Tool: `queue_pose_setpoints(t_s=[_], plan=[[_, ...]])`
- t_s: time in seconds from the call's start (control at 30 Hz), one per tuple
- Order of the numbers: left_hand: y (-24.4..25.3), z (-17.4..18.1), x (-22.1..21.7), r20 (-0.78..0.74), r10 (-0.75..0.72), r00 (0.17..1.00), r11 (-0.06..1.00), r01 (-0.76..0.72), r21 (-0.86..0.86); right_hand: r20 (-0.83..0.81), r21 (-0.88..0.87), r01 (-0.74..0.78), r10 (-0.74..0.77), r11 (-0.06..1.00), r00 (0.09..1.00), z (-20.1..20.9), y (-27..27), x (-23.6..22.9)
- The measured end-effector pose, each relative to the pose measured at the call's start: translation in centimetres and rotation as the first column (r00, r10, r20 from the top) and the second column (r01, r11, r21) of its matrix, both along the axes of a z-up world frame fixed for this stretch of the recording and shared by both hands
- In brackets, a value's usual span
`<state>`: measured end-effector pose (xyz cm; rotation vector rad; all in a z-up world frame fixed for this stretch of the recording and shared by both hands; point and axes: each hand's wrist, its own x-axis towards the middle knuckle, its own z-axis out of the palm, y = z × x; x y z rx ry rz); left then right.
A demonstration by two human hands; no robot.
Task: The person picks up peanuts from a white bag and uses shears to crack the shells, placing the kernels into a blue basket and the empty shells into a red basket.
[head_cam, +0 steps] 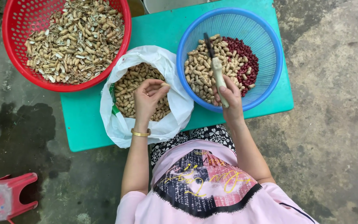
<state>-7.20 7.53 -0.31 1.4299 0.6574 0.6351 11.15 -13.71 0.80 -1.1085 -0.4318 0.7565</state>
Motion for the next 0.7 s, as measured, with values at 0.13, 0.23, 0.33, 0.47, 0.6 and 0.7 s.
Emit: queue_pose_setpoints(t_s=[0.13,0.23,0.33,0.47,0.6,0.7], plan=[[-2.8,0.3,3.3,0.168,-0.090,0.982,0.974,0.122,-0.189,-0.022,0.064,-0.092,0.094,0.994,0.995,0.0,0.6,-1.3],[-4.4,0.3,5.2,0.255,-0.107,0.961,0.921,0.192,-0.339,-0.047,0.071,-0.103,0.106,0.992,0.993,-0.2,0.9,-1.8],[-5.2,0.4,6.0,0.241,-0.095,0.966,0.900,0.186,-0.394,-0.012,0.028,-0.076,0.077,0.997,0.997,-0.4,1.1,-1.7],[-6.4,0.5,6.2,0.188,-0.099,0.977,0.924,0.160,-0.347,0.057,-0.037,-0.040,0.042,0.999,0.998,-0.3,1.3,-1.6],[-6.9,0.2,6.4,0.176,-0.090,0.980,0.929,0.146,-0.339,0.032,-0.055,-0.012,0.014,0.998,0.999,-0.1,1.4,-1.7],[-7.0,0.4,6.4,0.188,-0.106,0.976,0.918,0.169,-0.360,0.045,-0.061,-0.031,0.034,0.998,0.998,0.0,1.2,-1.3]])
